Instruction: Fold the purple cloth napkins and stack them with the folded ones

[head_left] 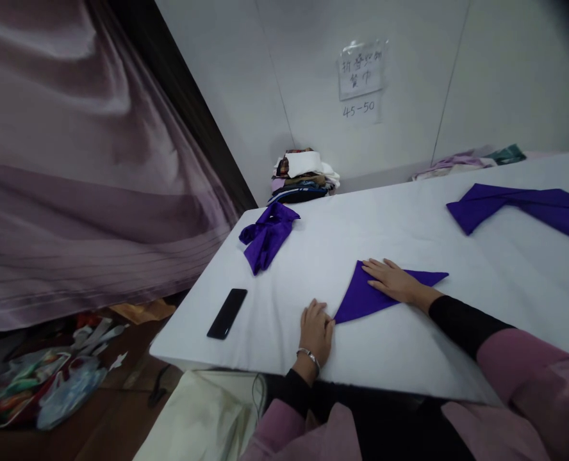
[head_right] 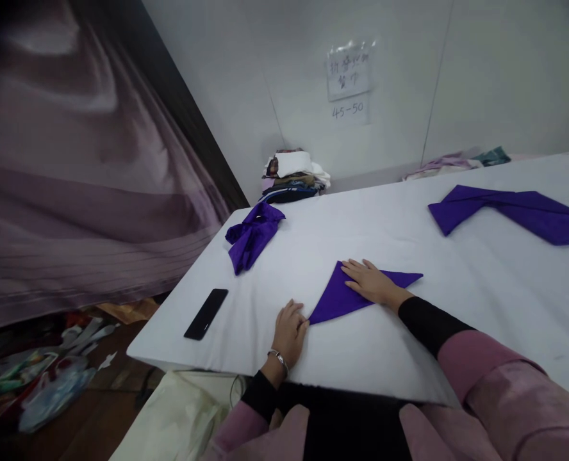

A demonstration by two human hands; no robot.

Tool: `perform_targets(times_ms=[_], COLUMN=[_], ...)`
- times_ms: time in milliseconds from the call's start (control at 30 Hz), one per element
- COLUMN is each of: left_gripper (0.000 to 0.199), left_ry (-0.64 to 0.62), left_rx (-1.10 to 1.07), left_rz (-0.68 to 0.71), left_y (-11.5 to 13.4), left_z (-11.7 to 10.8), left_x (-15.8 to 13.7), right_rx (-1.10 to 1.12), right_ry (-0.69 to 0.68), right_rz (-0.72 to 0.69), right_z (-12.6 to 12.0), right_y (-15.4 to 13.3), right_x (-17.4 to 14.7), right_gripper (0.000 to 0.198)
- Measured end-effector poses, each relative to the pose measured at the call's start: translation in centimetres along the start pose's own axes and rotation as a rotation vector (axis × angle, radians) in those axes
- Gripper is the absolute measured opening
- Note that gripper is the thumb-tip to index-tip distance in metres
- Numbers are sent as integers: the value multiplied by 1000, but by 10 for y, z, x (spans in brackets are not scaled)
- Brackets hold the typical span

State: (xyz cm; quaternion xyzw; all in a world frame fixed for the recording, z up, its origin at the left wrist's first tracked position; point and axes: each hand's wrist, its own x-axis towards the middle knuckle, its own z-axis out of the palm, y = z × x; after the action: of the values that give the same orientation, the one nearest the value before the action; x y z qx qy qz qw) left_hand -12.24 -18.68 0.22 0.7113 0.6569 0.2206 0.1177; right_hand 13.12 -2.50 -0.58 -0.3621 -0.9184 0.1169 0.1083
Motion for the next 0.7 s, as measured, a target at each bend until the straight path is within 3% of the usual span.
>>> perform_targets(times_ms=[467,700], left_gripper=[9,16], left_ry=[73,63], left_rx=[-18,-103], left_rz=[28,-51], left_y=[-4,-8], left_z=[0,-4], left_x=[-4,-5], right_rx=[17,19], right_ry=[6,5], right_rz=[-14,-2], right_z=[3,2], right_y=[3,2], right_x=[0,1], right_gripper=[57,57])
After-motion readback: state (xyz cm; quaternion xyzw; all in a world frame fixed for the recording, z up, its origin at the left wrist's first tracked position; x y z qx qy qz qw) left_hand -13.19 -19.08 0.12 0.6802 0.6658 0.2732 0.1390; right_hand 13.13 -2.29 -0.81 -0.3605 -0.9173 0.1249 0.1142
